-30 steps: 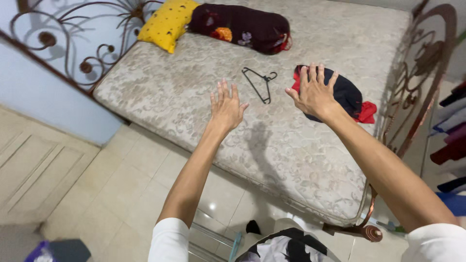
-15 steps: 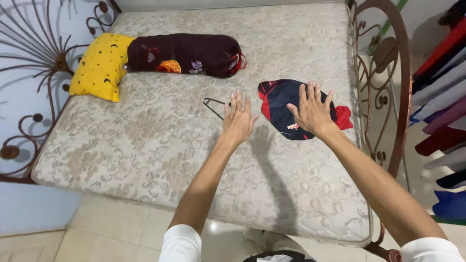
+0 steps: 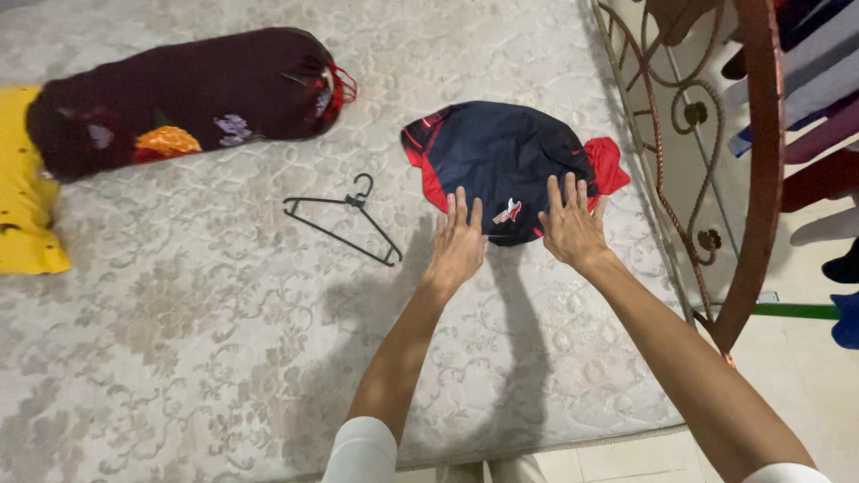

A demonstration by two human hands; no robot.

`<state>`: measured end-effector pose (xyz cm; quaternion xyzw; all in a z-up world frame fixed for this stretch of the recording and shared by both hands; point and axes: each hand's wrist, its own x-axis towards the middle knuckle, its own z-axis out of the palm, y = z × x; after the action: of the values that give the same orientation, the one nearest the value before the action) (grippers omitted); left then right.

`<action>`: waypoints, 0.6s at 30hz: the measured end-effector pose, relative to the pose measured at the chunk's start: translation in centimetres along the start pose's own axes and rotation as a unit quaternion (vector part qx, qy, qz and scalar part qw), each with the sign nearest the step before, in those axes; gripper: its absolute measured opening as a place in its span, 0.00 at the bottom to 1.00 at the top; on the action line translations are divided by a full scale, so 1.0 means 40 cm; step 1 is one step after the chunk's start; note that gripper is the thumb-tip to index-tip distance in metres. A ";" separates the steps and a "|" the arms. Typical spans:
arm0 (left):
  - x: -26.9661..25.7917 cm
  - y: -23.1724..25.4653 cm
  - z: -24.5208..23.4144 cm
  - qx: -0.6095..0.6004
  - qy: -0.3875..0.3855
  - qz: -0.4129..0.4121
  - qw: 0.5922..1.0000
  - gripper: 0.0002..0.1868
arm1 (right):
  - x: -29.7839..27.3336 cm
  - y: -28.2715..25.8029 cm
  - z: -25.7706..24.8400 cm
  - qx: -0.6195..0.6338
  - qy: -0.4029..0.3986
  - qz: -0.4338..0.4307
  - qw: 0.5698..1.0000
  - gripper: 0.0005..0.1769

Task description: The person picks up shirts from a bed, places each on a hanger, and hangs them on a clothing rack. The person also folds a towel and places it on a shelf. The shirts include a white and navy shirt, an orange shirt, and a red and black shirt.

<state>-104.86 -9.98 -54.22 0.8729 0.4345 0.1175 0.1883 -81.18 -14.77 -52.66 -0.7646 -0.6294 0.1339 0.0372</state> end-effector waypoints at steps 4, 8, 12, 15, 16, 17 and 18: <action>0.065 -0.042 0.242 -0.019 -0.063 -0.010 0.998 0.39 | 0.062 0.079 0.211 -0.020 -0.064 0.017 0.998 0.51; 0.134 -0.084 0.446 -0.023 -0.125 -0.010 0.992 0.39 | 0.127 0.164 0.393 -0.004 -0.067 0.025 0.997 0.54; 0.160 -0.144 0.571 0.049 -0.092 0.011 0.994 0.36 | 0.183 0.211 0.521 0.011 -0.044 0.023 0.999 0.37; 0.152 -0.170 0.628 0.075 -0.022 0.051 0.996 0.18 | 0.177 0.227 0.572 0.037 0.031 0.006 0.999 0.14; 0.152 -0.176 0.636 0.068 0.000 0.060 0.996 0.10 | 0.170 0.225 0.575 0.051 0.060 -0.009 0.997 0.11; 0.150 -0.179 0.634 0.031 0.017 0.040 0.999 0.12 | 0.165 0.218 0.569 0.066 0.091 -0.027 0.993 0.09; 0.141 -0.178 0.622 -0.006 0.033 0.021 0.999 0.15 | 0.146 0.207 0.554 0.075 0.064 -0.024 0.995 0.08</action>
<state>-97.42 -7.18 -79.48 0.8762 0.4216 0.1527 0.1767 -77.86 -13.25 -76.74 -0.7514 -0.6319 0.1305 0.1380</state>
